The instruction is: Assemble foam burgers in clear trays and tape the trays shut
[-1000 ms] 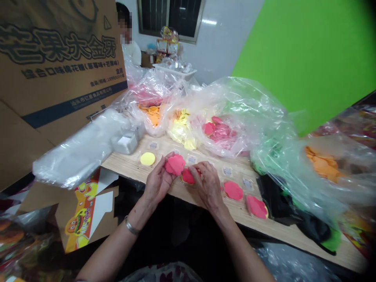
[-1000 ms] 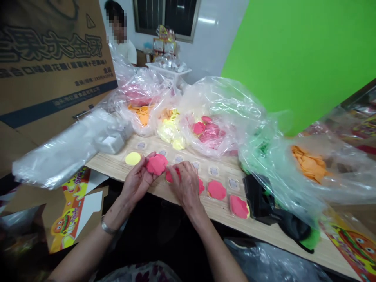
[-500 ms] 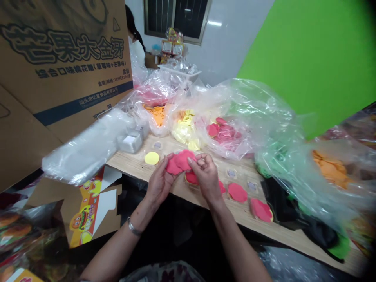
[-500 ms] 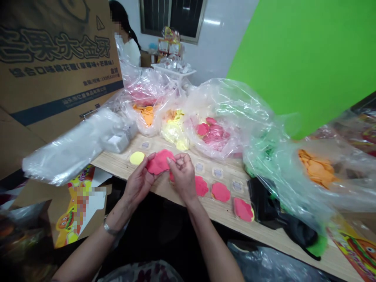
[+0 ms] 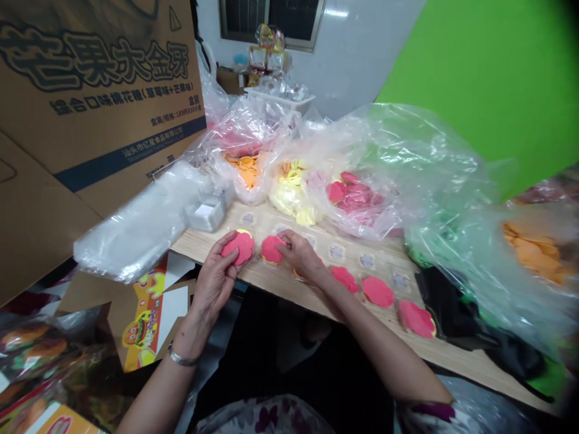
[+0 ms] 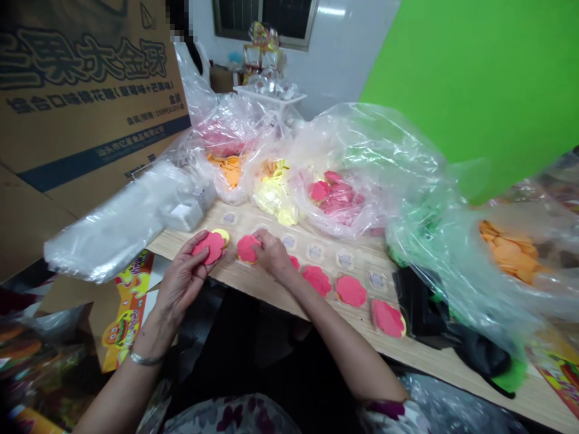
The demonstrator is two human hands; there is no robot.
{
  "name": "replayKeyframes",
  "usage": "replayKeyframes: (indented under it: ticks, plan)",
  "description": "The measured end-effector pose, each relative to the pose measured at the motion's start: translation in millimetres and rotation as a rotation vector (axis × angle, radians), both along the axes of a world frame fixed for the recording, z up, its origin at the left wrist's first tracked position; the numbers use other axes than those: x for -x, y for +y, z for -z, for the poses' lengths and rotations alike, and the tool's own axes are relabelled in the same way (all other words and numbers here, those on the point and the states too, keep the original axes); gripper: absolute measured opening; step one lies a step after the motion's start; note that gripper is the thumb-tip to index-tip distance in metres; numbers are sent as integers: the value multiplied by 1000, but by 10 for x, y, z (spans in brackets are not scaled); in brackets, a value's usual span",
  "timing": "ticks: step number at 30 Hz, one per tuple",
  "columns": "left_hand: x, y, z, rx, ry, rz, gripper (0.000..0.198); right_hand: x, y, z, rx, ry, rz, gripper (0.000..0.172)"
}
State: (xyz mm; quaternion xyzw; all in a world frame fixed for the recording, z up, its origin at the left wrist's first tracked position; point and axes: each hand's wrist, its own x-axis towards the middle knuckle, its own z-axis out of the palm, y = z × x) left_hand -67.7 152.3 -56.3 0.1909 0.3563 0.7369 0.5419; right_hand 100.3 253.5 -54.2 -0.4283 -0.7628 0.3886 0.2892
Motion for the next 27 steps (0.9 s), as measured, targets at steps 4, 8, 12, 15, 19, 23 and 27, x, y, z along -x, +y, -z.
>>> replayKeyframes:
  ticks: [4, 8, 12, 15, 19, 23, 27]
  plan:
    - [0, 9, 4, 10, -15, 11, 37, 56, -88, -22, -381, -393, 11, 19]
    - [-14, 5, -26, 42, -37, 4, 38, 98, -191, -77, -525, -589, 80, 26]
    - [-15, 1, -40, 48, -62, -11, 32, 87, -191, -40, -625, -515, -29, 23]
    - [-2, 18, -32, 4, -89, -37, 24, 63, -151, -10, -577, -449, -195, 20]
    - [-11, 57, -52, -19, -71, -12, 32, 148, -118, -125, -415, -173, -112, 21]
    - [-20, 95, -91, -91, 27, 56, 43, 385, -70, -274, -46, 117, -83, 29]
    - [155, 154, -89, -72, 221, -21, 52, 570, 71, -320, 186, 348, -89, 29]
